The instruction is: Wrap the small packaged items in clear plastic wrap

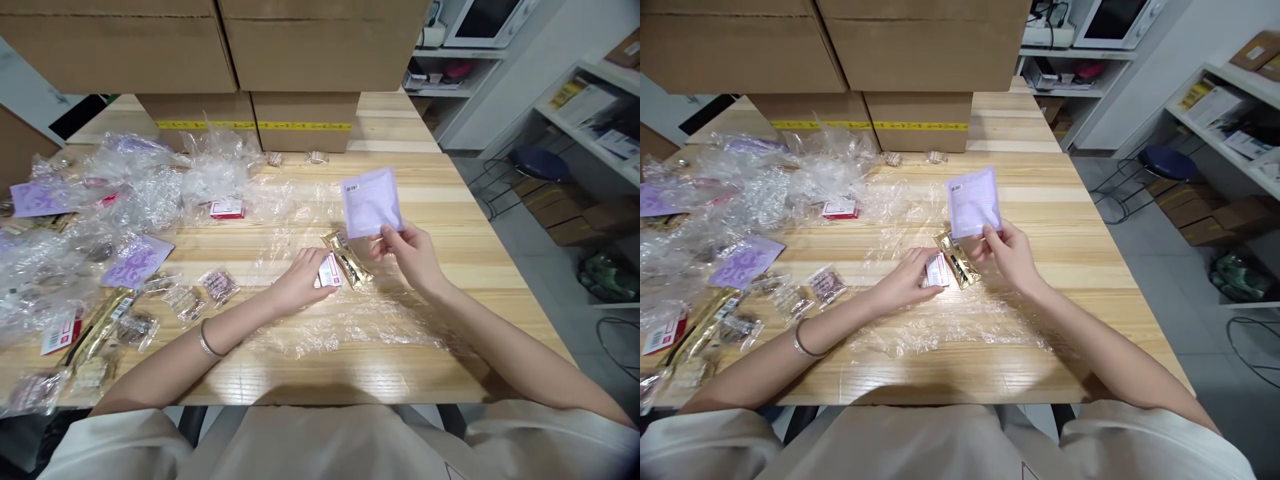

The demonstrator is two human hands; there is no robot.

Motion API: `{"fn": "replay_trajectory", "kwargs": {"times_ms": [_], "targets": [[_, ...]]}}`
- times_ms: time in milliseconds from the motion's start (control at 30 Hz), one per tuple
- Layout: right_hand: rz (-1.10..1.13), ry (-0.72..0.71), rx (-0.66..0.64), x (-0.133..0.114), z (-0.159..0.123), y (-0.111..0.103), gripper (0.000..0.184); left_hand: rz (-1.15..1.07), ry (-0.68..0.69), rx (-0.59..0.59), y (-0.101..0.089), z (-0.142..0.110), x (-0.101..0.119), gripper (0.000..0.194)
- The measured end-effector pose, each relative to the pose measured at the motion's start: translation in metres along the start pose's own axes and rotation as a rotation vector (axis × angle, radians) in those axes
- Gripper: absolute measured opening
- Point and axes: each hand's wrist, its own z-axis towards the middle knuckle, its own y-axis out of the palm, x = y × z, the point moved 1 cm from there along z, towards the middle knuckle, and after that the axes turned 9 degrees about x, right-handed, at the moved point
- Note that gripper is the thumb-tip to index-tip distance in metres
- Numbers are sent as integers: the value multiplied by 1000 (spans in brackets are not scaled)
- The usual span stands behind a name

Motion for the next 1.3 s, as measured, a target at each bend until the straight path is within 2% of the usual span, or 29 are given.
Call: {"fn": "replay_trajectory", "kwargs": {"times_ms": [67, 133, 200, 233, 300, 367, 433, 633, 767, 867, 933, 1000, 1067, 1133, 1233, 1300], "targets": [[106, 150, -110, 3, -7, 1, 24, -29, -19, 28, 2, -1, -3, 73], [111, 351, -249, 9, -17, 4, 20, -61, -36, 62, 2, -1, -4, 81], [-21, 495, -406, 15, -26, 5, 21, -76, -67, 97, -1, -2, -2, 92], [-142, 495, -472, 16, -29, 4, 24, -64, -84, 108, -4, -2, 0, 99], [-466, 322, -487, 14, -30, 1, 35, -4, -115, 82, -9, -3, 3, 107], [-757, 58, -359, 8, -26, -3, 41, 44, -133, -14, -14, -4, 5, 107], [-882, -86, -258, 3, -19, -5, 41, 37, -131, -97, -16, -6, 5, 101], [-803, -115, -427, 1, -12, 10, 28, 6, -28, -70, -15, -5, -6, 100], [-856, -152, -455, 1, -21, 12, 34, 100, 38, -73, -16, -3, -10, 93], [-1038, -283, -325, -6, -30, 0, 45, 204, 97, -34, -25, -5, -1, 82], [-1072, -412, -318, -14, -39, -11, 44, 229, 179, -25, -31, -9, 11, 65], [-1017, -540, -469, -19, -54, -20, 36, 218, 282, -84, -35, -17, 25, 49], [-984, -639, -630, -19, -72, -24, 29, 231, 364, -174, -33, -28, 38, 50], [-1040, -742, -682, -12, -89, -25, 23, 319, 409, -228, -29, -39, 46, 48], [-1237, -913, -605, 1, -104, -25, 25, 552, 459, -235, -26, -54, 51, 24], [-1312, -950, -519, 5, -103, -29, 30, 686, 442, -181, -33, -62, 51, 30]]}}
